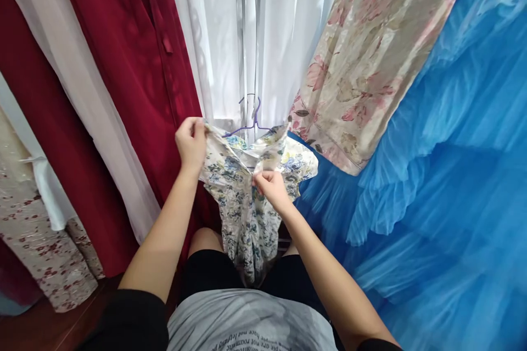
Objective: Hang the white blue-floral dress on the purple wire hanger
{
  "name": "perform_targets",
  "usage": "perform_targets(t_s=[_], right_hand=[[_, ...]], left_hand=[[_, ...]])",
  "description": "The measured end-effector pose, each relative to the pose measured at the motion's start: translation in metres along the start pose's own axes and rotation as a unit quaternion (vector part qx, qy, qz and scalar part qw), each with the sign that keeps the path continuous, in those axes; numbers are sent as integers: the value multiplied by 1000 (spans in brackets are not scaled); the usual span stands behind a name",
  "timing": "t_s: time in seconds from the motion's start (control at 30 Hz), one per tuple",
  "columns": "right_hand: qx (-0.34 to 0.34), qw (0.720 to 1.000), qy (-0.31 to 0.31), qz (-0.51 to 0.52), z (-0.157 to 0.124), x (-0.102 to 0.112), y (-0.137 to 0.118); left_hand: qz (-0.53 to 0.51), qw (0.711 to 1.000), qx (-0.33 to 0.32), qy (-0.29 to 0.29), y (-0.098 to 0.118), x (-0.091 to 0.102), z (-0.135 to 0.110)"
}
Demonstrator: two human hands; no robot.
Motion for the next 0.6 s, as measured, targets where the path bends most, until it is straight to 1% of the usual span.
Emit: perform_targets(t_s=[0.03,0.07,0.1,0.13,0.17,0.2,0.23,0.27,0.3,0.37,0.43,0.47,0.5,0.53,0.6], right_hand=[[-4,1000,0,18,-3,0,1],[-8,999,-1,34,-6,-1,2],[-10,999,-1,49,-9,-3,2],[-13,998,-2,67,-11,-6,2],[-21,995,2,93,-12,-9,3],[-31,992,9,125,-13,-12,6],[-42,987,18,155,-15,-15,11],[-54,979,41,192,-18,-14,19],[-65,968,78,231,-23,-11,28],[-77,938,174,290,-40,6,51],[-78,904,270,324,-65,32,76],[-76,890,308,327,-78,47,87],[-73,882,340,320,-90,62,96],[-70,872,369,313,-101,76,104],[-65,858,416,293,-117,99,113]], left_hand=[[-37,997,59,29,-22,10,5],[-83,985,136,64,-47,20,6],[-128,962,221,97,-72,27,1],[-165,931,302,124,-95,30,-9],[-189,899,369,143,-114,32,-22],[-200,874,417,151,-127,31,-39],[-201,859,446,151,-136,29,-57],[-198,852,464,144,-142,25,-78],[-200,843,481,137,-146,19,-102],[-206,826,512,114,-148,4,-156],[-223,814,533,69,-144,-18,-208],[-235,811,534,44,-139,-29,-229],[-249,811,529,22,-132,-40,-245],[-265,813,519,1,-124,-50,-257],[-298,818,489,-42,-100,-71,-266]])
Point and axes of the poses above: each hand's wrist, its own z-axis towards the middle knuckle, its own x-axis out of the back of the hand, y = z × x, the point moved 8 cm from there along z, towards the middle knuckle, and after that the axes turned 2 degrees about -y, right-handed, at the moved point
